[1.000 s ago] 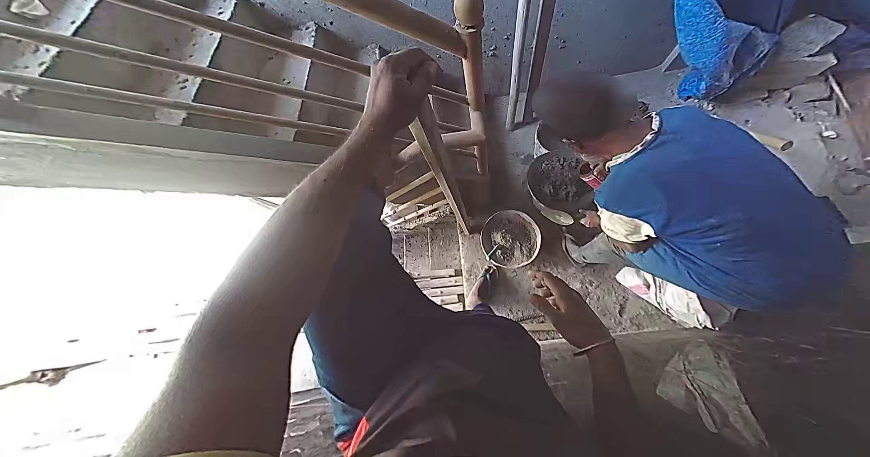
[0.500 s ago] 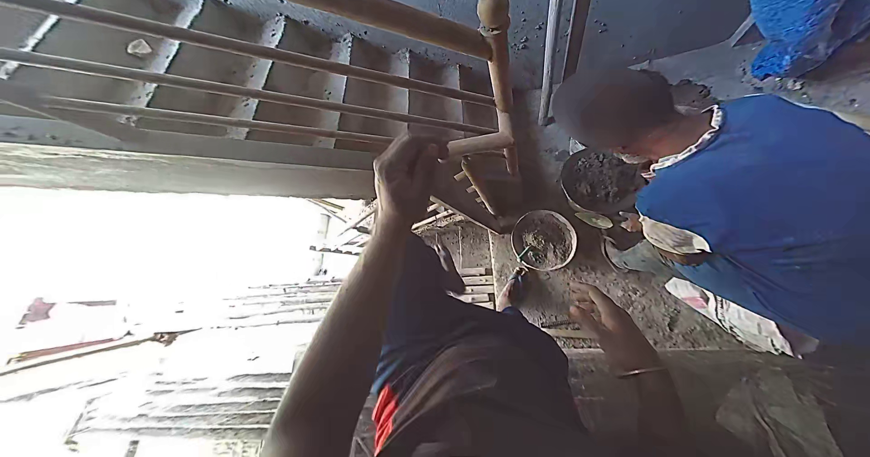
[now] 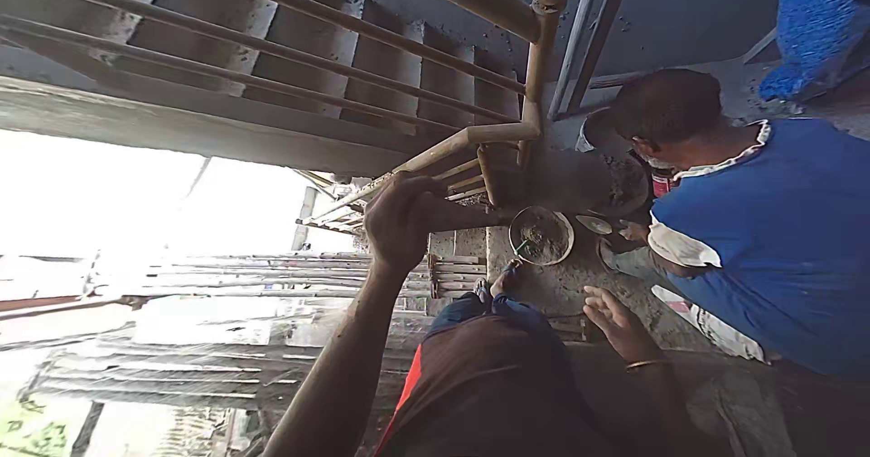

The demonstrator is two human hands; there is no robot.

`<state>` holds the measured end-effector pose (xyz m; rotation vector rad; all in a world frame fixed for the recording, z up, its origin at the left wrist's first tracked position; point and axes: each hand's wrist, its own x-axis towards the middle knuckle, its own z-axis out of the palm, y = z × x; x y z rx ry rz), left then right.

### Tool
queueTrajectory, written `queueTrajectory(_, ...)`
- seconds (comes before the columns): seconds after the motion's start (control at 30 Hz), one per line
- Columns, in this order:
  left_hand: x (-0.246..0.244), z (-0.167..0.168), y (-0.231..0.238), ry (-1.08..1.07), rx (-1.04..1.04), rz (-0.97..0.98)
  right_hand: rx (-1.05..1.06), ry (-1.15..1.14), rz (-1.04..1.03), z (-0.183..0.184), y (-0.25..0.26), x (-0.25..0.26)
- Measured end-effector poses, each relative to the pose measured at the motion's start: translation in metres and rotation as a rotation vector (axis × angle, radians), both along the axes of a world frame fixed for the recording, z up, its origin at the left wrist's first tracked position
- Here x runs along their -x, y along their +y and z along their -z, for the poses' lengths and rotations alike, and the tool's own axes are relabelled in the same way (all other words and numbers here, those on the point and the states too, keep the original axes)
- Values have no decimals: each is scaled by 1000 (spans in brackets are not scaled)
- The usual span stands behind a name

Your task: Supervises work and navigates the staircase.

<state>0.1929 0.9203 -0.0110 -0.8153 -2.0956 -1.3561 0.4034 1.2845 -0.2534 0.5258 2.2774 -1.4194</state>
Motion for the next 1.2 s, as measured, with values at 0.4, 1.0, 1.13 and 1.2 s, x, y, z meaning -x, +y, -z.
queueTrajectory(0.4, -20, 20, -14, 101, -67, -20, 60, -206, 21, 31, -10, -11)
queueTrajectory(1.0, -21, 30, -9, 128, -202, 89, 114, -246, 128, 37, -7, -49)
queueTrajectory(1.13, -19, 32, -19, 129, -225, 88, 104, -255, 141, 38, -11, -49)
queueTrajectory(1.2, -19, 31, -25, 127, -223, 89, 98, -252, 140, 34, -14, -47)
